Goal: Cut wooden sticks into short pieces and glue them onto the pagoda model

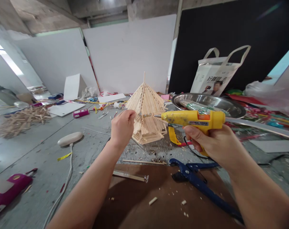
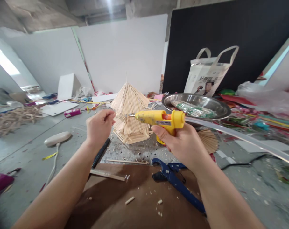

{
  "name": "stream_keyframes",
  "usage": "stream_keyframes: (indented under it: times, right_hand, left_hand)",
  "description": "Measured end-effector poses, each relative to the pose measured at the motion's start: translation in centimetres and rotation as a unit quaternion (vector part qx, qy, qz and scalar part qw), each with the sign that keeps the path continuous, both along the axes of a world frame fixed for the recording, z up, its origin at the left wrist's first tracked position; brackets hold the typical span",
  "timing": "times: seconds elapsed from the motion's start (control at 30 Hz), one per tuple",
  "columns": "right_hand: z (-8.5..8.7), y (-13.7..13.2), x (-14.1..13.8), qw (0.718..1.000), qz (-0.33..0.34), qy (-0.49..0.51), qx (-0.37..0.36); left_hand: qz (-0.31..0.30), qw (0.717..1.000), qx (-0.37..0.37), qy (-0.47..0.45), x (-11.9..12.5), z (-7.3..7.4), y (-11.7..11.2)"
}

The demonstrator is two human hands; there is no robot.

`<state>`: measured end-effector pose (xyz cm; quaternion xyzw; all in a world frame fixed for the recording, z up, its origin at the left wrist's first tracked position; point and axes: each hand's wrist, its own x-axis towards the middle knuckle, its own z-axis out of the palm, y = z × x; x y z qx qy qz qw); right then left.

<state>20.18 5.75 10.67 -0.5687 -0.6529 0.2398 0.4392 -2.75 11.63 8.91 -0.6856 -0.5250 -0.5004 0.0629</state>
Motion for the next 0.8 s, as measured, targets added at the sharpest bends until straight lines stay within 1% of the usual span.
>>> stream_keyframes:
  times: [0.13,0.33,0.6,0.8]
  right_hand:
    - [0.24,-0.08,-0.11,1.000,0.001,-0.007,-0.015]
    - [0.53,-0.08,-0.39,1.000,0.000,-0.003,-0.018]
    - [0.41,-0.13,-0.38,1.000,-0.001,-0.003,-0.017]
    - [0.18,0.07,-0.27,1.000,0.001,0.003,-0.005]
  left_hand:
    - [0.017,0.999,0.023,0.037,-0.01,-0.11,0.46]
    - [0.018,0.998,0.027,0.057,0.10,-0.16,0.72]
    - [0.030,0.996,0.021,0.078,0.27,-0.10,0.73]
    - [0.030,0.994,0.035,0.098,0.25,-0.17,0.84]
